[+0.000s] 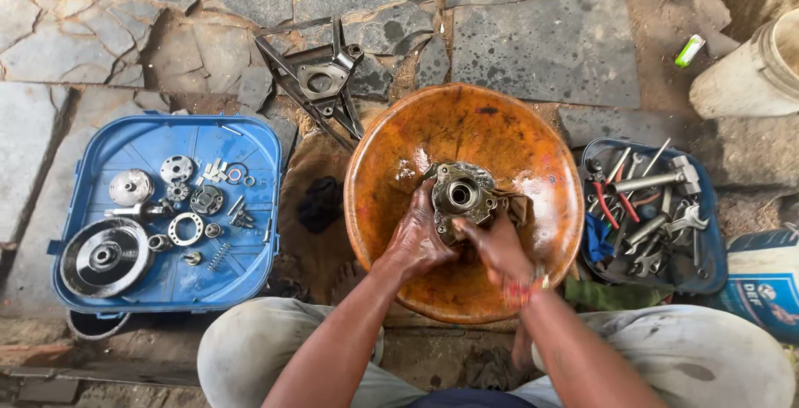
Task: The person cleans various small metal engine components in an orange basin filled with dark liquid using a toothbrush and by hand.
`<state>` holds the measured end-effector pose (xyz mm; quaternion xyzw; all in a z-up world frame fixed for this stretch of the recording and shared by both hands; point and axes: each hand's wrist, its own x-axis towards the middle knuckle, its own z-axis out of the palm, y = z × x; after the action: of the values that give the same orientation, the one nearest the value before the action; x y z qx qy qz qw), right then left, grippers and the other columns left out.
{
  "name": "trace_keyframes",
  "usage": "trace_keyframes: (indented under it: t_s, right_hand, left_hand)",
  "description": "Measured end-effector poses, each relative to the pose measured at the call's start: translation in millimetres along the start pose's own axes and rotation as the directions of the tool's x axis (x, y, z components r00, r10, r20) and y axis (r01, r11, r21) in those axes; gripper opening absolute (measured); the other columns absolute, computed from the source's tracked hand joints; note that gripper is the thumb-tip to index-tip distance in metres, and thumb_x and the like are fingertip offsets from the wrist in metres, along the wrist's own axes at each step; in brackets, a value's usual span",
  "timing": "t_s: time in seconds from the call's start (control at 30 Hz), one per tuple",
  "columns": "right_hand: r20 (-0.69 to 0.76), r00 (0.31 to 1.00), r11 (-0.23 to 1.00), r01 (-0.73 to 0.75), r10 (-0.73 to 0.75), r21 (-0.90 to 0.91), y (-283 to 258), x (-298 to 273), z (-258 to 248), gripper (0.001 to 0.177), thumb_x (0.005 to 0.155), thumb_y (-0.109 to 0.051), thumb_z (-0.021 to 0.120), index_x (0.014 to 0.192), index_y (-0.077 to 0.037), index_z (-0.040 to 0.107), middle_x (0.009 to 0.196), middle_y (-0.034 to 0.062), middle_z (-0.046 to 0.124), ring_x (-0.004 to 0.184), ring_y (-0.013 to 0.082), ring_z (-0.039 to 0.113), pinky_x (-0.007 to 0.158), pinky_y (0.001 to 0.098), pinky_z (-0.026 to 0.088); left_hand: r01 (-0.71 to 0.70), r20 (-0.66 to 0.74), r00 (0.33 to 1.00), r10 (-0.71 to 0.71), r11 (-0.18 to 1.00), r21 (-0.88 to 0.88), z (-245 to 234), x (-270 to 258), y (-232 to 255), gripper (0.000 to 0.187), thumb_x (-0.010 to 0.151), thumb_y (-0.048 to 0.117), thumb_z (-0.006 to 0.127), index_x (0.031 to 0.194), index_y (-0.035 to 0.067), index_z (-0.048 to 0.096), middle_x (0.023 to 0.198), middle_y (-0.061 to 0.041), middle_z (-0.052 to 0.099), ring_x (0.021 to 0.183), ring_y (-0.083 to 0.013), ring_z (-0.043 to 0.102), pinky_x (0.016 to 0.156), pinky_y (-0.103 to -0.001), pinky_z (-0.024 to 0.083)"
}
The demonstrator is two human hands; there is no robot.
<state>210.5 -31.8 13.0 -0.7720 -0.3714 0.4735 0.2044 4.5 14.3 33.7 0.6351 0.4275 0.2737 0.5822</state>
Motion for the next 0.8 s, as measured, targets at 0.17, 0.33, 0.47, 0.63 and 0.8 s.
trace_keyframes:
  t_s: [0.17,0.33,0.47,0.63,0.8]
  right_hand:
    - [0.198,0.970,0.935,0.067,-0.143,0.349,-20.8,16.4,-14.6,0.056,0.082,-0.020,0.087,0.128,0.005,0.065,0.104,0.0113,0.076,0.091,0.0225,0.072,0.074,0.0379,0.059]
    - [0.309,0.951,0.843,-0.145,-0.026,0.517,-15.5,43.4,-57.0,0.061,0.070,-0.022,0.083,0.125,-0.014,0.058,0.110,0.0087,0.071,0.091,0.0279,0.073,0.071,0.0477,0.062]
    - [0.301,0.907,0.940,0.332,-0.295,-0.077,-38.9,44.5,-48.4,0.088,0.059,-0.033,0.099,0.132,-0.005,0.057,0.125,0.0117,0.070,0.111,0.0288,0.070,0.094,0.0445,0.056]
    - [0.054,0.934,0.843,0.342,-0.353,-0.414,-55.5,3.0,-17.7,0.118,0.050,-0.053,0.099,0.140,0.001,0.046,0.134,0.0191,0.064,0.122,0.0321,0.063,0.107,0.0418,0.051]
    - [0.237,0.912,0.934,0.354,-0.335,-0.042,-71.1,-9.6,-54.0,0.140,0.037,-0.064,0.093,0.143,0.007,0.034,0.143,0.0236,0.064,0.135,0.0340,0.062,0.117,0.0431,0.045]
  left_hand:
    - [0.188,0.088,0.972,-0.215,0.500,-0.846,4.7,2.1,-0.7,0.148,0.048,0.041,0.096,0.168,0.019,0.010,0.166,-0.016,0.026,0.144,-0.0390,0.034,0.111,-0.060,0.035]
    - [0.057,-0.018,0.998,-0.062,0.976,-0.210,8.2,6.4,-13.3,0.148,0.047,0.049,0.092,0.161,0.022,0.002,0.164,-0.016,0.019,0.146,-0.0398,0.029,0.115,-0.066,0.037]
    - [0.254,0.143,0.966,-0.214,0.701,-0.666,4.1,1.7,0.6,0.141,0.051,0.053,0.084,0.164,0.025,0.006,0.166,-0.011,0.022,0.145,-0.0361,0.032,0.105,-0.062,0.044]
    - [0.047,-0.051,0.998,-0.034,0.959,0.279,-1.0,-14.7,11.8,0.141,0.051,0.038,0.099,0.158,0.007,0.012,0.155,-0.019,0.040,0.141,-0.0328,0.047,0.120,-0.039,0.043]
    - [0.020,-0.076,0.997,-0.003,0.975,0.222,2.3,-7.1,14.5,0.151,0.042,0.033,0.101,0.163,0.009,0.015,0.156,-0.017,0.045,0.142,-0.0348,0.045,0.122,-0.041,0.035]
